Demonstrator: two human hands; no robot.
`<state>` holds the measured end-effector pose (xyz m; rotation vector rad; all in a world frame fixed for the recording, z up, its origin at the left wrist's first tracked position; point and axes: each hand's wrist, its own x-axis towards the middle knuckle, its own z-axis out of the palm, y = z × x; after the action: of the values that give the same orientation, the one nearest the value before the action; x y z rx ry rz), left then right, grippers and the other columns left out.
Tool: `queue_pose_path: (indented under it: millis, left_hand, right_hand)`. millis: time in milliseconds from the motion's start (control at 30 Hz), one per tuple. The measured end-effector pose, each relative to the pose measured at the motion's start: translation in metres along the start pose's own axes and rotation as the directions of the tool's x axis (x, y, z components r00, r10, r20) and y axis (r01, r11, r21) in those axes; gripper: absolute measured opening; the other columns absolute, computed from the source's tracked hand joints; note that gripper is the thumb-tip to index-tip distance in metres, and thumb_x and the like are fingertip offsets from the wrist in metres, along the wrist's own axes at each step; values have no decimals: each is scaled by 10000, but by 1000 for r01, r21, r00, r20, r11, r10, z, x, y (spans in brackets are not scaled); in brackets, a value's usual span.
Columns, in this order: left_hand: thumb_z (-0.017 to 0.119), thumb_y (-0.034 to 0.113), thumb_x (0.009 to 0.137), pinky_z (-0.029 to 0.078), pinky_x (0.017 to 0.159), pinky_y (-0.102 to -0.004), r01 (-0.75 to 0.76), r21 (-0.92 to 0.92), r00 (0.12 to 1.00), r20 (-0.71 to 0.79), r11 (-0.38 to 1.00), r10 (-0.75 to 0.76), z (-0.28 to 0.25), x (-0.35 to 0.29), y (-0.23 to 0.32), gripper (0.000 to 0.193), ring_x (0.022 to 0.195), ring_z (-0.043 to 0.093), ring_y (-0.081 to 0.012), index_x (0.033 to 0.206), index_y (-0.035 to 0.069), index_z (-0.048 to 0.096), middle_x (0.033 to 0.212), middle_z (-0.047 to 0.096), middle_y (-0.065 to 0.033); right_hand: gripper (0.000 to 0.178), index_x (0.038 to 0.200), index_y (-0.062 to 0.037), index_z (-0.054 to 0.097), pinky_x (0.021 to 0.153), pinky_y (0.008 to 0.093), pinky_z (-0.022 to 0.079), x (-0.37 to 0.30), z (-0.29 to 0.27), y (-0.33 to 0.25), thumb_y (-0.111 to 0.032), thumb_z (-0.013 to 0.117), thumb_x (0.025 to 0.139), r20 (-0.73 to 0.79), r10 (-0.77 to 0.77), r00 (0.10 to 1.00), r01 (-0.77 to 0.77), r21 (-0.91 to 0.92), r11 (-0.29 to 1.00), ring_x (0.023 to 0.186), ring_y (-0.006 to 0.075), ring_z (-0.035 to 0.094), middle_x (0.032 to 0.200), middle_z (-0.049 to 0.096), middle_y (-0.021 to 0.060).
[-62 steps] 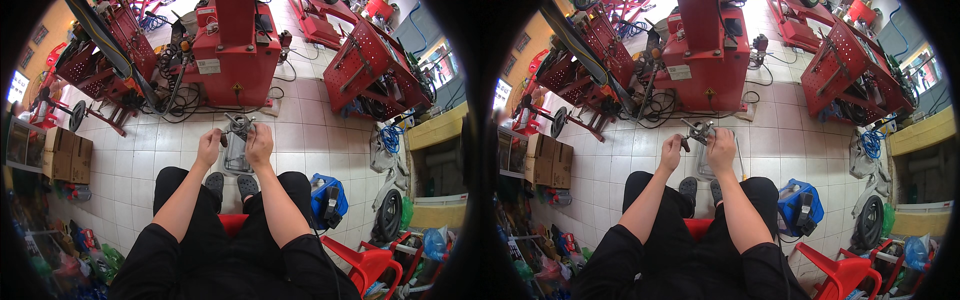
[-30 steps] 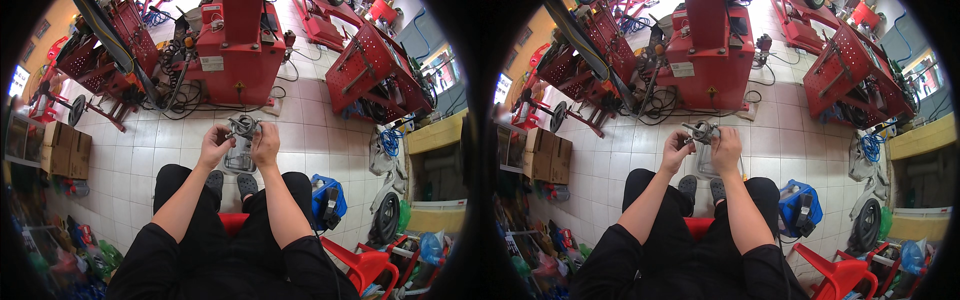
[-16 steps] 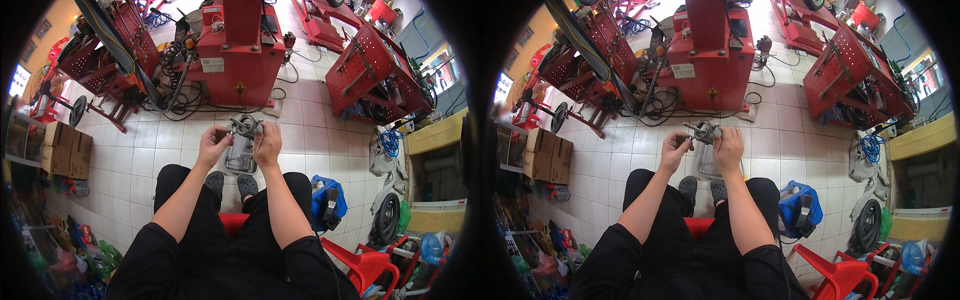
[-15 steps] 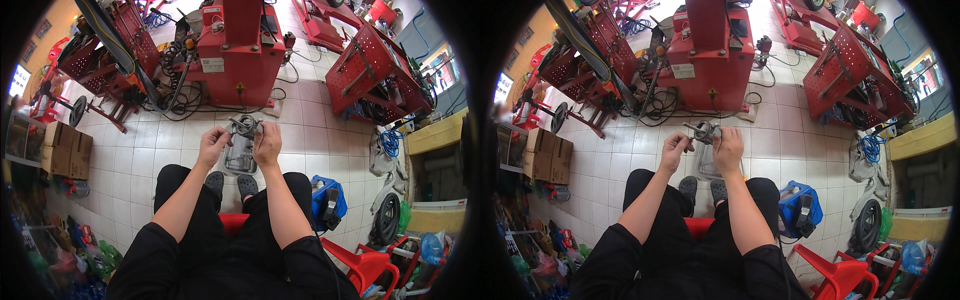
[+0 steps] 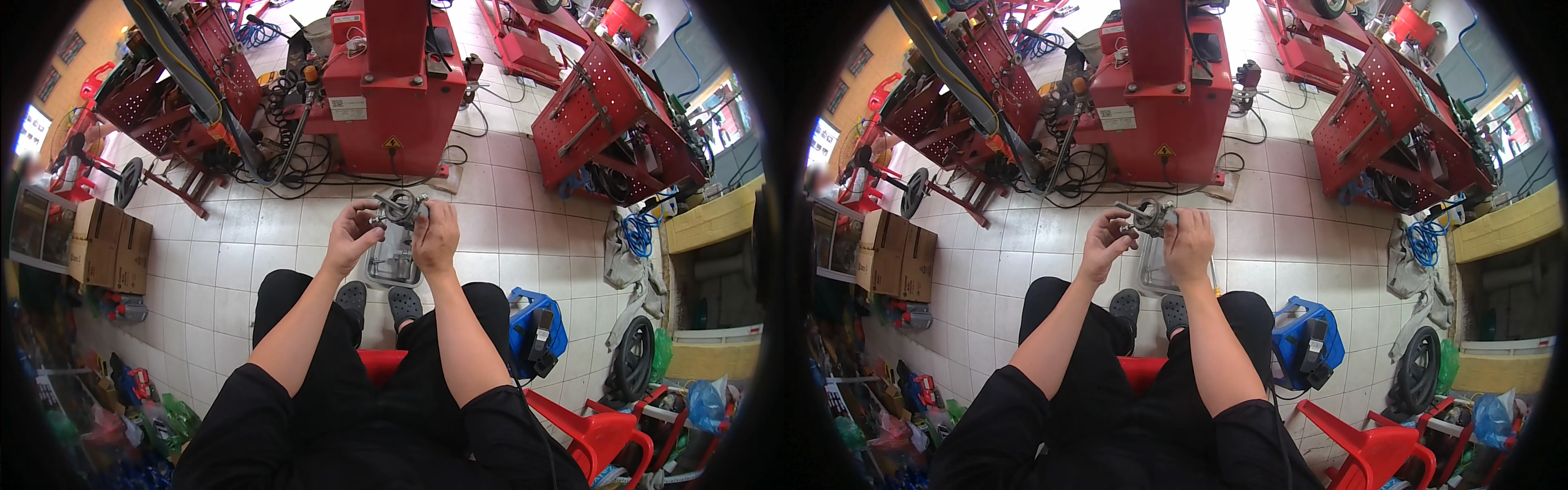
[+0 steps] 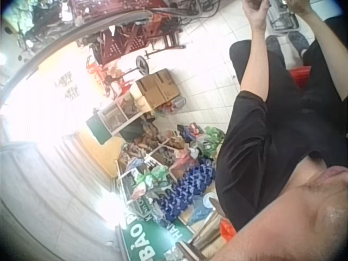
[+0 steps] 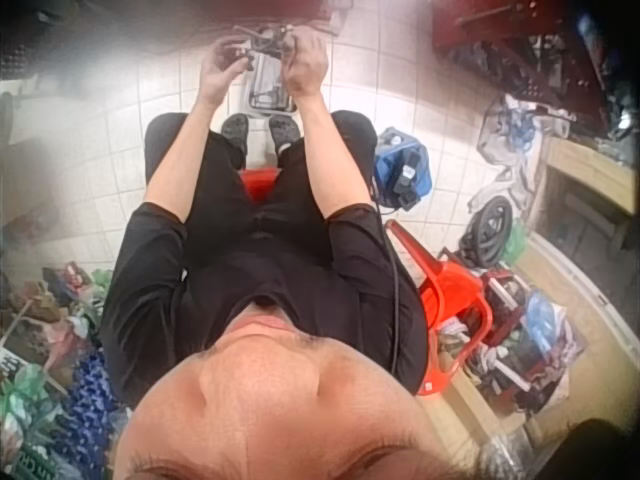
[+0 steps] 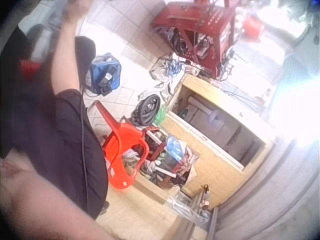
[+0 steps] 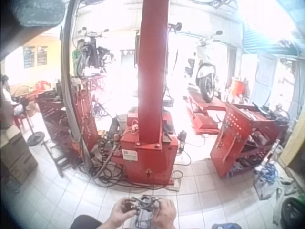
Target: The person sits on a red chair in a workshop and assembles a mechanical part, likely a brake caliper, using a screwdriver. They manipulate the part in their lap, tighten screws, and place the assembly into a metal tray on the floor.
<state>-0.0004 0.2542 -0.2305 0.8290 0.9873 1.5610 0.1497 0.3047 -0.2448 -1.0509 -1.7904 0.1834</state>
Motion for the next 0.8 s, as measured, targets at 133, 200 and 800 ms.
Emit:
queue_pose_path:
  millis: [133,200,800]
  left_hand:
    - [510,211,954,424,603,-240,-39,179,994,107,983,20,-24,5,-16,187,664,595,-128,896,38,549,718,603,-59]
    - [491,207,962,414,590,-239,-28,219,989,145,975,-4,-33,8,-22,185,669,597,-123,896,42,546,722,608,-59]
    - [444,318,966,372,596,-232,6,247,996,85,969,-28,-19,3,-20,414,633,484,-83,708,15,557,684,603,-58]
  right_hand:
    - [177,956,-26,529,697,440,418,0,1,0,-167,528,848,3,-2,1000,2,0,1000,838,352,513,875,553,145]
    - [179,954,-24,529,692,438,419,0,1,-1,-168,528,848,6,0,1000,0,-2,1000,837,348,514,874,554,144]
    - [328,827,-7,543,670,415,439,-1,0,-13,-220,690,626,151,311,938,-321,52,946,779,348,537,793,565,158]
